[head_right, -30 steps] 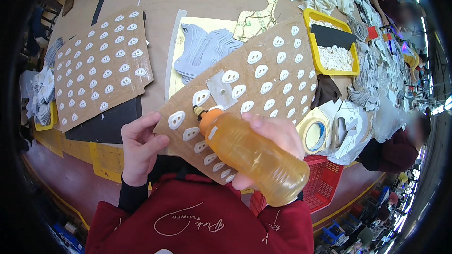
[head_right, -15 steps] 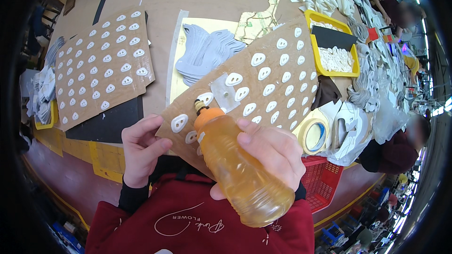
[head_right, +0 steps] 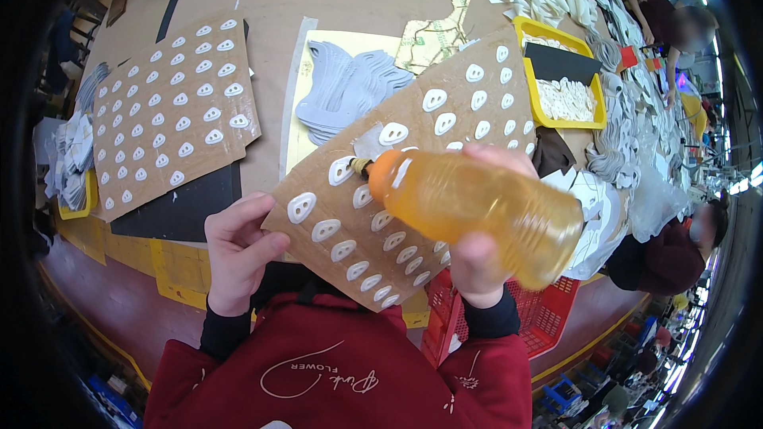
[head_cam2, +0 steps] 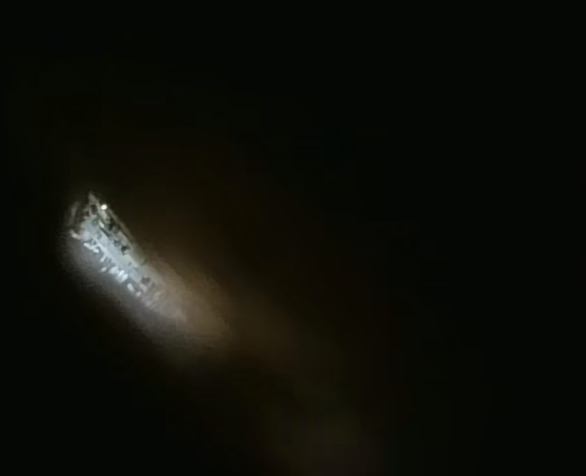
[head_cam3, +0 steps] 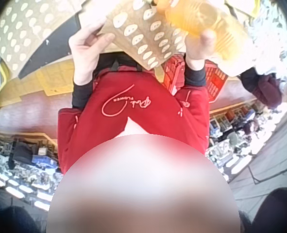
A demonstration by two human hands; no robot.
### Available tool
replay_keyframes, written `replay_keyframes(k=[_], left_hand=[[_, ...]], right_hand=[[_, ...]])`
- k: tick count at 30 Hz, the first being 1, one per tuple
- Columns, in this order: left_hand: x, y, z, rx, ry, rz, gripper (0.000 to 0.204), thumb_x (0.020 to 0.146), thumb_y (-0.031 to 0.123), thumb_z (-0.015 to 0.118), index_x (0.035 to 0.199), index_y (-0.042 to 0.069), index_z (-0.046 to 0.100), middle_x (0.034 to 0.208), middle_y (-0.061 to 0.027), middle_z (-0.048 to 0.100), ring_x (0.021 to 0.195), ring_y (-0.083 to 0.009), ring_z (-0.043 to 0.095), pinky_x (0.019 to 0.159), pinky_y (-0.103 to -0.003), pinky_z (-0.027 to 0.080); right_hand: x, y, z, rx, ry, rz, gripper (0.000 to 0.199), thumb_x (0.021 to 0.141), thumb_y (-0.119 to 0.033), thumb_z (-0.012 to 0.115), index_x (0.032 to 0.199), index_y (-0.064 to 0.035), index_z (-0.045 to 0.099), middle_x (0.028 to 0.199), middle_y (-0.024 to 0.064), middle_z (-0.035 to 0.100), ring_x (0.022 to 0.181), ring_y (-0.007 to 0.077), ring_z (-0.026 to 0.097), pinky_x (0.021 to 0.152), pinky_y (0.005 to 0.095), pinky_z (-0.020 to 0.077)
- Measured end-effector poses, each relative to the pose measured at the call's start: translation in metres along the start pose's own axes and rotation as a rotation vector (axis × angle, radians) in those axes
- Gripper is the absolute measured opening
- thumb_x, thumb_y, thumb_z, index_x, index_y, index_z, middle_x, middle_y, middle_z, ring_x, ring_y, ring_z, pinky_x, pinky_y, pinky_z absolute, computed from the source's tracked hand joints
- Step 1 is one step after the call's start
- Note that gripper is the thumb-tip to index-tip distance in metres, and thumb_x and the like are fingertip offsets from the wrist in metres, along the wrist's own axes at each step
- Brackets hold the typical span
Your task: The person holds a cardboard sheet with pre-cut white shapes and uses a squeeze bottle to apply a small amount of yellow liquid to each shape. The person works systematically across the sheet, moving from one shape to the next without pausing.
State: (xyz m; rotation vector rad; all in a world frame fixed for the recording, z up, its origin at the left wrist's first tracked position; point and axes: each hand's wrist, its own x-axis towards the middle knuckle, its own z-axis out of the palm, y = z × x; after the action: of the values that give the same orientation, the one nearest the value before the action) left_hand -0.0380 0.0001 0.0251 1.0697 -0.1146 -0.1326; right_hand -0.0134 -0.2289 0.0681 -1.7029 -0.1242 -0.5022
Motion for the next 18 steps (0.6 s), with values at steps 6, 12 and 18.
replay_keyframes(k=[6,12,18], left_hand=[[0.0004,0.0003,0.0001,-0.004,-0.003,0.001,0.038,0.072,-0.017,0.058,0.108,-0.008,0.053,0.102,-0.0143,0.052,0.09,-0.0151,0.055,0.075,-0.025,0.052],[0.0001,0.0014,0.0009,0.016,0.012,-0.01,0.038,0.071,-0.016,0.058,0.108,-0.008,0.053,0.101,-0.0129,0.052,0.089,-0.0133,0.053,0.075,-0.024,0.052],[0.0007,0.0019,0.0013,0.015,-0.002,-0.002,0.038,0.071,-0.016,0.059,0.108,-0.008,0.053,0.101,-0.0126,0.051,0.089,-0.0129,0.053,0.075,-0.024,0.051]], right_hand=[[0.0086,0.0097,0.0018,0.157,0.1,0.059,0.06,0.079,-0.05,0.052,0.112,-0.0002,0.044,0.109,0.0147,0.05,0.097,0.0213,0.053,0.083,0.0351,0.0439],[0.0094,0.0093,0.0013,0.18,0.081,0.064,0.058,0.08,-0.049,0.053,0.111,-0.0007,0.045,0.109,0.0149,0.051,0.098,0.0213,0.052,0.084,0.0353,0.0435],[0.0105,0.0063,0.0014,0.182,0.032,0.067,0.059,0.08,-0.049,0.052,0.111,-0.0005,0.045,0.108,0.015,0.051,0.098,0.0216,0.052,0.085,0.035,0.0429]])
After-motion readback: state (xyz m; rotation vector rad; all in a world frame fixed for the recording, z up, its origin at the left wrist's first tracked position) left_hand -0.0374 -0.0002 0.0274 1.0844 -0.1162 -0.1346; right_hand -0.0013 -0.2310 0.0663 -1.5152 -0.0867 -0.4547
